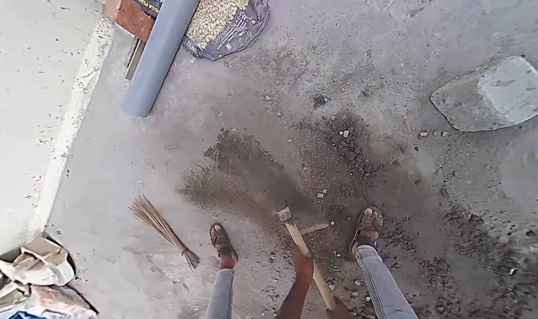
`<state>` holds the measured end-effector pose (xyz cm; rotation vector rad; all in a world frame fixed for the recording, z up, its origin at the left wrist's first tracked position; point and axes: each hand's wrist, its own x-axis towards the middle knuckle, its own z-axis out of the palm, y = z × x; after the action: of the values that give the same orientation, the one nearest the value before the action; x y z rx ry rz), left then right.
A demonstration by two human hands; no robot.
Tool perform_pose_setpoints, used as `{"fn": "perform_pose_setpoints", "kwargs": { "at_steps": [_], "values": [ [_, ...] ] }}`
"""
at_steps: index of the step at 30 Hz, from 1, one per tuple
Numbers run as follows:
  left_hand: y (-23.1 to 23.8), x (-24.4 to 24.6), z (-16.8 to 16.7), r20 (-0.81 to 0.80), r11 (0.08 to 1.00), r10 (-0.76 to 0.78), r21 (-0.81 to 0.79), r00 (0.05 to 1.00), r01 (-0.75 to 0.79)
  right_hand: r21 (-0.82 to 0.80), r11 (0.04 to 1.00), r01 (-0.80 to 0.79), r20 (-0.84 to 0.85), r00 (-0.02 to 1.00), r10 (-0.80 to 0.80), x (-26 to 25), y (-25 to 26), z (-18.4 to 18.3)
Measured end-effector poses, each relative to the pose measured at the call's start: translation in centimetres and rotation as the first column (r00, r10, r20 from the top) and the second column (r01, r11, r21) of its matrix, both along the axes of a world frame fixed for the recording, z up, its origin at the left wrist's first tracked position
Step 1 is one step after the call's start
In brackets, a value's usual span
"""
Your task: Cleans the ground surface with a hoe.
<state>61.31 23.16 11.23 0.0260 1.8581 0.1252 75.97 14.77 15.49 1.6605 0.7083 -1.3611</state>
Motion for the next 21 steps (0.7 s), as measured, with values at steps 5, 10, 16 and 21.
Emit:
{"fn": "perform_pose_setpoints", "kwargs": {
  "at_steps": [5, 10, 16, 21],
  "values": [
    [25.1, -19.4, -4.0, -0.382, 0.933, 0.013, 0.337, 0.924, 0.126, 0.470, 0.881, 0.051, -0.340, 0.932, 0.127, -15.8, 23.6, -8.7],
    [46.1, -32.9, -8.2, -0.573, 0.832, -0.012, 0.449, 0.819, 0.326, 0.572, 0.753, 0.325, -0.647, 0.743, 0.170, -33.2, 46.7, -14.5],
    [49.8, -29.4, -8.7, -0.632, 0.817, -0.456, -0.018, 0.627, 0.576, 0.573, 0.771, 0.280, -0.585, 0.798, 0.145, -34.5, 51.6, -13.5],
    [46.8, -25.4, -7.2, -0.587, 0.816, -0.492, -0.054, 0.643, 0.575, 0.505, 0.810, 0.296, -0.557, 0.829, 0.045, -28.9, 46.6, -11.6]
  ]
}}
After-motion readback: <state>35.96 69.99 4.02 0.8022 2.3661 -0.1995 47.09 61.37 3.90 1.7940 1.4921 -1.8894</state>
